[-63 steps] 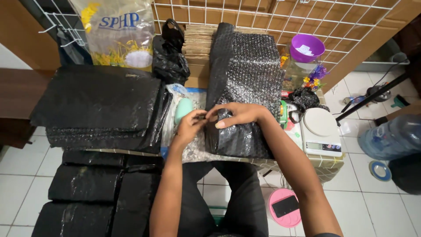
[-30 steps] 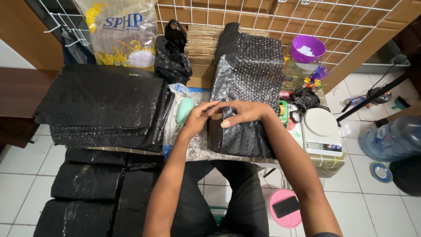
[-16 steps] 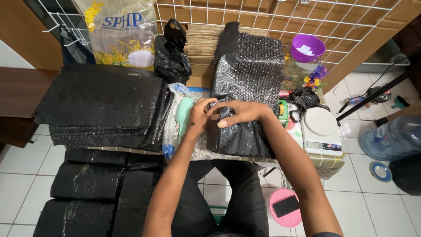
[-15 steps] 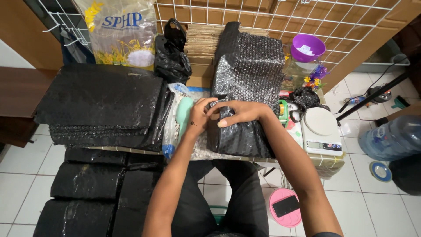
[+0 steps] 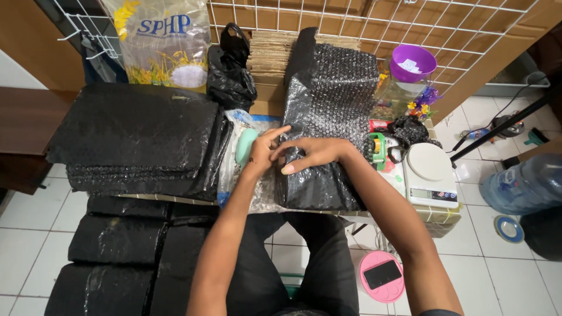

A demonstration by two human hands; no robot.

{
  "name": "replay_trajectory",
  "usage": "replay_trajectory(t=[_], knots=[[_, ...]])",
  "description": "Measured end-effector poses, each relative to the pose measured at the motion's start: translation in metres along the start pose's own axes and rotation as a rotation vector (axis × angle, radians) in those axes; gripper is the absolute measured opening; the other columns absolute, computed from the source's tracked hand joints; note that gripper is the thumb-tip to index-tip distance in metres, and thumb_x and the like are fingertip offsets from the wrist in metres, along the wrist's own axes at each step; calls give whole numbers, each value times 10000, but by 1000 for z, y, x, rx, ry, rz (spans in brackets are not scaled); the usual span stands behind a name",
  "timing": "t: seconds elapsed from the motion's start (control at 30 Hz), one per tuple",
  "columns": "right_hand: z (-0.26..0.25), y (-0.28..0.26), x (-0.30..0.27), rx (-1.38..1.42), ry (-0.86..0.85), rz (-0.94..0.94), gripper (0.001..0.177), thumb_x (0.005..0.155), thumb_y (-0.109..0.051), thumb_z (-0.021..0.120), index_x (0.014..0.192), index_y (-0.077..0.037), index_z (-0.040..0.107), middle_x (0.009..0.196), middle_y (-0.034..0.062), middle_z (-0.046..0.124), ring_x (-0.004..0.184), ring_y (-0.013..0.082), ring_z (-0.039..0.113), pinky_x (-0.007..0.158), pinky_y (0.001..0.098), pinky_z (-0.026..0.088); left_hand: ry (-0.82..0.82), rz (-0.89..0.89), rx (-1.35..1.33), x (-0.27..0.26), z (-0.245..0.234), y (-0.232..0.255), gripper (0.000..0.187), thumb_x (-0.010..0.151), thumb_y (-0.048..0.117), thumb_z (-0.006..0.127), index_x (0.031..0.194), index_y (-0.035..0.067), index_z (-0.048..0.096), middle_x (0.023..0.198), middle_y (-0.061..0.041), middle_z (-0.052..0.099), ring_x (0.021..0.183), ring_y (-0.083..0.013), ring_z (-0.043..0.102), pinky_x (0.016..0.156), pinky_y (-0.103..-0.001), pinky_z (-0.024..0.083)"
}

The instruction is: Wrapping a small box in bubble wrap and placing it into a black plastic shipping bag

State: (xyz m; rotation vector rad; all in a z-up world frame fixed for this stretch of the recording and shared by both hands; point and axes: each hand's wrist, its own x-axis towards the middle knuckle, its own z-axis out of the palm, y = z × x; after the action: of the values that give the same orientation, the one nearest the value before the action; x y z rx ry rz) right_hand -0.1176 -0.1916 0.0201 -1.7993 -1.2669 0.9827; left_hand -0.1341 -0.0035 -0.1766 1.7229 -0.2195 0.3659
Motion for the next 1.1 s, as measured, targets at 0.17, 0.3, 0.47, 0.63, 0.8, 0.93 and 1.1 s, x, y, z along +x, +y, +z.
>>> replay_trajectory(t=[0.17,0.3,0.47,0.63,0.8,0.93,1.1], knots=[[2,-10,0,-26,-40,5,556,851,-487,798,1238,-99,703,1155,177,729,1120,341,674,1027,501,490,64,-34,27,-2,-5,33,478,888,233,770,1356,309,705,1255,25,682,607,-43,472,521,-200,442],[5,-5,8,-30,-53,86,569,845,-490,804,1260,-116,695,1182,158,732,1155,301,662,1046,455,491,57,-17,7,9,-11,34,295,999,205,657,1275,244,754,1240,-38,715,1014,-200,693,908,-320,541],[7,-3,13,-14,-45,168,657,819,-554,793,1278,-97,685,1215,205,715,1177,360,659,1054,495,489,71,9,136,15,-13,20,347,920,260,761,1264,307,756,1259,13,703,1028,-170,673,946,-341,524],[8,-11,12,-45,-39,221,652,805,-584,789,1266,-133,692,1206,195,721,1183,355,664,1052,478,498,69,-59,-53,46,-8,23,335,940,198,730,1273,226,740,1227,-35,710,976,-180,692,914,-345,560],[8,-10,14,-47,-41,241,666,787,-610,791,1259,-148,699,1191,195,725,1165,351,672,1043,470,504,69,-84,-58,90,-4,43,328,952,136,693,1266,217,737,1158,-28,733,855,-138,683,814,-287,589],[10,-13,13,-46,-47,227,676,800,-606,779,1276,-136,686,1217,223,711,1193,373,656,1053,484,497,107,-224,246,122,0,40,295,901,349,717,1153,502,735,699,120,696,641,-75,642,627,-198,522],[12,-9,14,-40,-45,203,666,802,-620,770,1268,-151,692,1187,225,715,1166,384,664,1025,489,510,82,-132,191,142,1,63,421,889,121,689,1193,403,759,1101,86,739,961,-132,723,879,-277,572]])
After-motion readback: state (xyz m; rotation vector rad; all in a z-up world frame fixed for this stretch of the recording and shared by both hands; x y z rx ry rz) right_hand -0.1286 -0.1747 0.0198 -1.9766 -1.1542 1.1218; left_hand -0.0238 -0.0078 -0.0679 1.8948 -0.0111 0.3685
